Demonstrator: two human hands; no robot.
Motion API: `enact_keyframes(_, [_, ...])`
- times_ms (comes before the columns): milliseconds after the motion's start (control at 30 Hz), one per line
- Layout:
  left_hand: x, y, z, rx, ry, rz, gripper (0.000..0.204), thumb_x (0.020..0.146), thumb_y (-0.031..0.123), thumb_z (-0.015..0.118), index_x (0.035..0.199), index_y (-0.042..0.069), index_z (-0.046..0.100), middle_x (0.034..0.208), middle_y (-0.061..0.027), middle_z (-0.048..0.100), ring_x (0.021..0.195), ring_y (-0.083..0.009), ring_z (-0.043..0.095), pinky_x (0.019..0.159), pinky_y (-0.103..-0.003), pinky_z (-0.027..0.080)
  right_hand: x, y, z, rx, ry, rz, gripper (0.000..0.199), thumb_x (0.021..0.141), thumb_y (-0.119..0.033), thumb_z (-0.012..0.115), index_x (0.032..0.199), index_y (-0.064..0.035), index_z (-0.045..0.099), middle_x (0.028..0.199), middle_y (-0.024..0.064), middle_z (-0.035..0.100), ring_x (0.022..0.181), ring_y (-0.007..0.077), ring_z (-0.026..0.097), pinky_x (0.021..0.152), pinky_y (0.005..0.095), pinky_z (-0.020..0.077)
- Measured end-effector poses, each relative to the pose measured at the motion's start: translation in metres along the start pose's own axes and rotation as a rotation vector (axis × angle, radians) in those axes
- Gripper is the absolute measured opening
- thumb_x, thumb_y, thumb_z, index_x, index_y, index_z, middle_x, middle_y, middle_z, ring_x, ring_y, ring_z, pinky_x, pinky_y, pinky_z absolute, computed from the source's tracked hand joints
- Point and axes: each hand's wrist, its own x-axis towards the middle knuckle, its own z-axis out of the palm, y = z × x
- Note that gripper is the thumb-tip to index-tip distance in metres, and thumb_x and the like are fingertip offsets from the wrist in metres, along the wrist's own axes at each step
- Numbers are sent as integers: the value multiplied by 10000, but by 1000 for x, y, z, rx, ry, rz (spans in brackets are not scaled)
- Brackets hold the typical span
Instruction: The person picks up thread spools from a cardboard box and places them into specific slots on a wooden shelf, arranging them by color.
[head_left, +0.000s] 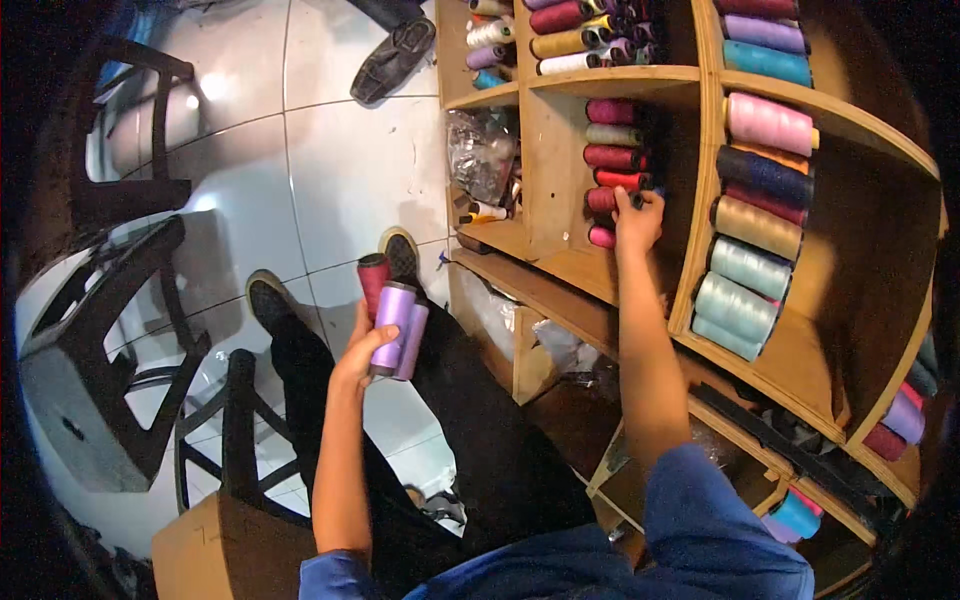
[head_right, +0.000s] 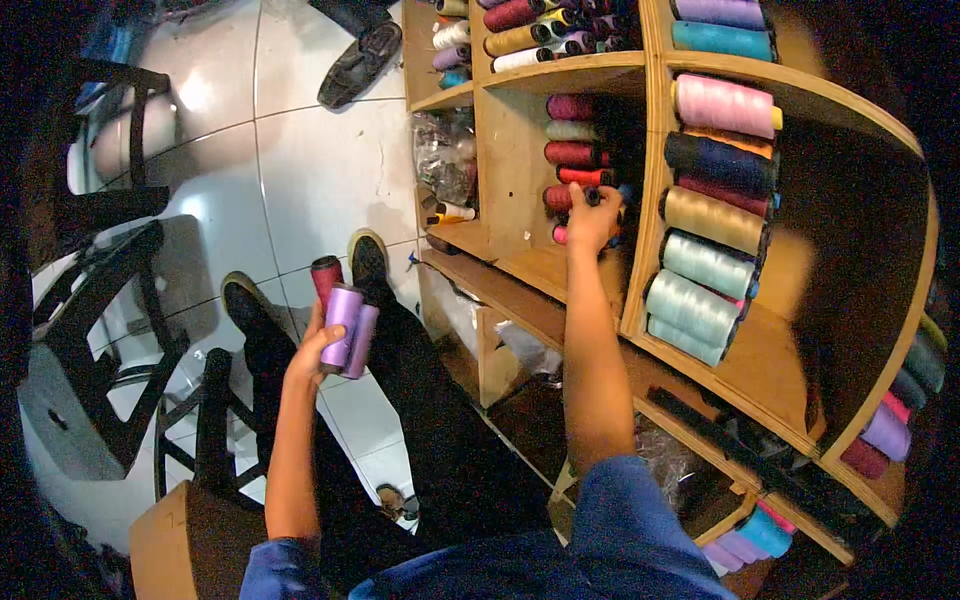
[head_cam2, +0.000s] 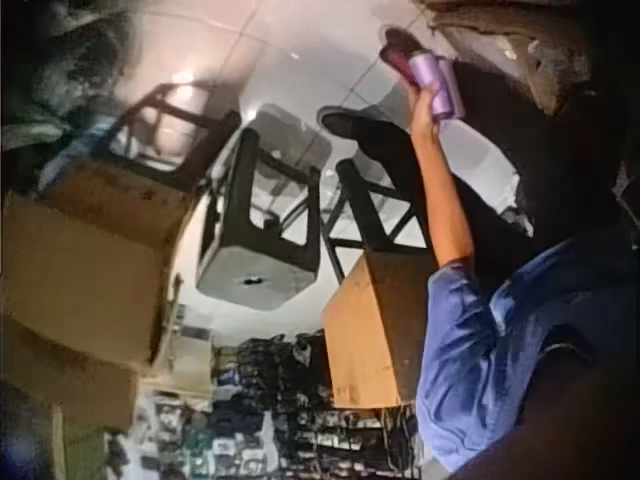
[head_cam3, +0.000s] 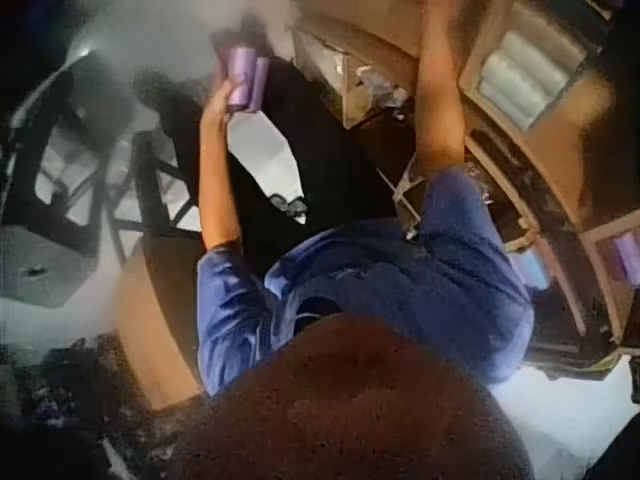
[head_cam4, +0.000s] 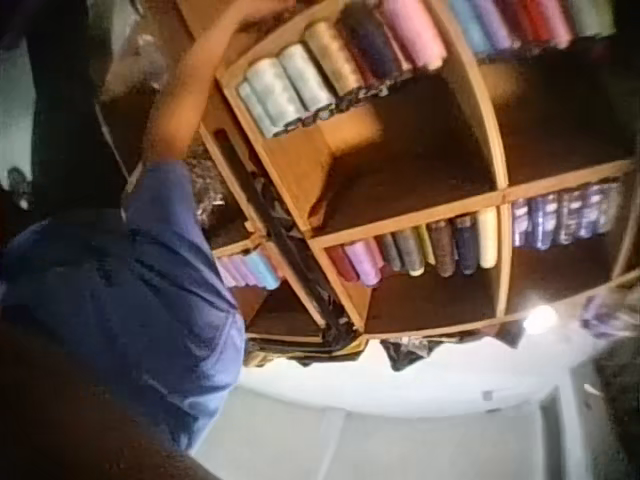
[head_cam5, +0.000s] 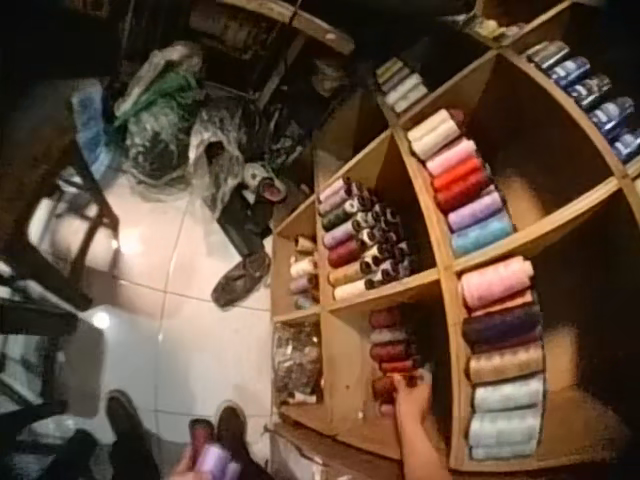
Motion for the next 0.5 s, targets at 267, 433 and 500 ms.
enact_keyframes(267, [9,20,8,75,-22,103,977,595,304,740,1379,77,205,1297,-153,377,1197,-265,389,1004,-347,305,70,22,14,-337,58,-84,453,651,-203,806,1009,-64,565,864,68,620,746,153,602,627,308,523])
enact_keyframes(433, [6,28,15,48,-10,67,994,601,311,737,1386,51,185,1319,-156,357,1223,-265,366,1014,-348,292,64,5,12,-49,-69,227,439,657,-104,785,1022,-17,556,951,106,602,816,185,600,582,280,537])
enact_keyframes(500, [8,26,14,43,-19,78,1027,597,319,741,1397,47,158,1333,-162,344,1233,-268,358,1019,-348,287,62,-5,12,69,-148,347,420,660,-45,762,1012,31,546,988,121,575,826,208,597,538,254,552])
